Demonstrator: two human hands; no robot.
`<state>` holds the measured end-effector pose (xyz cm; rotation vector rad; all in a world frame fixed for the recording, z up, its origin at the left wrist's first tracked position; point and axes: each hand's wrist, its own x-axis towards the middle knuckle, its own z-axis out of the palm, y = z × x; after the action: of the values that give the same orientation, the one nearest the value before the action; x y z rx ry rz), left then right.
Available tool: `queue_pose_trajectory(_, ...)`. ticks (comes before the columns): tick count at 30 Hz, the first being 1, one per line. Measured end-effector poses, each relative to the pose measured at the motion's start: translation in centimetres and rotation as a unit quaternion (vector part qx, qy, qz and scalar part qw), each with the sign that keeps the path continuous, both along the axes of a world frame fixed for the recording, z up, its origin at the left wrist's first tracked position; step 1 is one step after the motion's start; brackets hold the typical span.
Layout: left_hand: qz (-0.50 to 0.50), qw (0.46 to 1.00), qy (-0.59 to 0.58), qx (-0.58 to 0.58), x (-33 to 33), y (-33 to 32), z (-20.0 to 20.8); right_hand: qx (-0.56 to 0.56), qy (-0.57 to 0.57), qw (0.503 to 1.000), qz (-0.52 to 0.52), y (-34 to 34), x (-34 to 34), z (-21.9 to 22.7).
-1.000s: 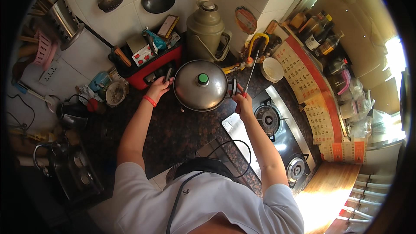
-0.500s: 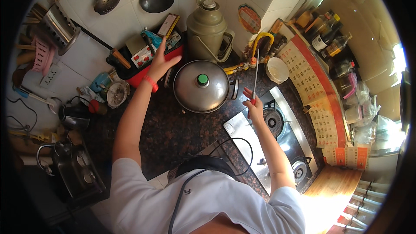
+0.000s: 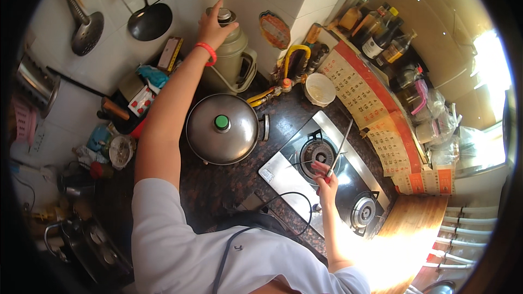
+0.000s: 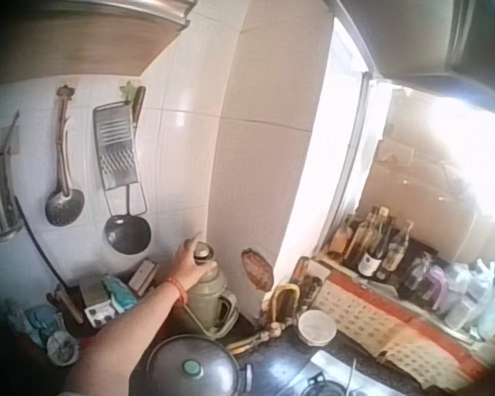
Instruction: The person uses a screwdriver to unscrew a fastener from the underside of a kitchen range hood and then removes a filter panel by hand.
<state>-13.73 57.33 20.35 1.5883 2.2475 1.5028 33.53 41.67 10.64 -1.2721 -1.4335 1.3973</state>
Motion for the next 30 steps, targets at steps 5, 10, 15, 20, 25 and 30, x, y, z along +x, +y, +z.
queue_pose_trajectory(5, -0.227, 0.973, -0.043, 0.022, -4.7, 2.0, 1.1, -0.005, -0.028, 0.998, -0.062, -2.3, 3.3, 0.2)
queue_pose_trajectory(10, -0.24, 0.966, -0.094, 0.015, -7.5, 2.4, 0.6, 0.008, -0.051, 0.994, -0.096, -3.8, 4.9, 1.0)
queue_pose_trajectory(15, -0.235, 0.965, -0.113, 0.031, -7.9, 3.7, -0.4, -0.029, -0.049, 0.994, -0.091, -4.6, 6.0, 2.6)
queue_pose_trajectory(20, -0.148, 0.985, -0.073, 0.047, -9.3, 5.2, -2.9, -0.111, -0.048, 0.978, -0.171, -5.5, 7.4, 6.8)
queue_pose_trajectory(25, -0.003, 0.997, 0.056, 0.052, -7.3, 3.1, -4.3, -0.024, -0.188, 0.947, -0.26, -5.0, 11.3, 11.0)
queue_pose_trajectory(30, 0.105, 0.99, 0.08, 0.057, -1.2, -0.7, -2.4, 0.11, -0.04, 0.939, -0.323, -5.1, 17.1, 16.8)
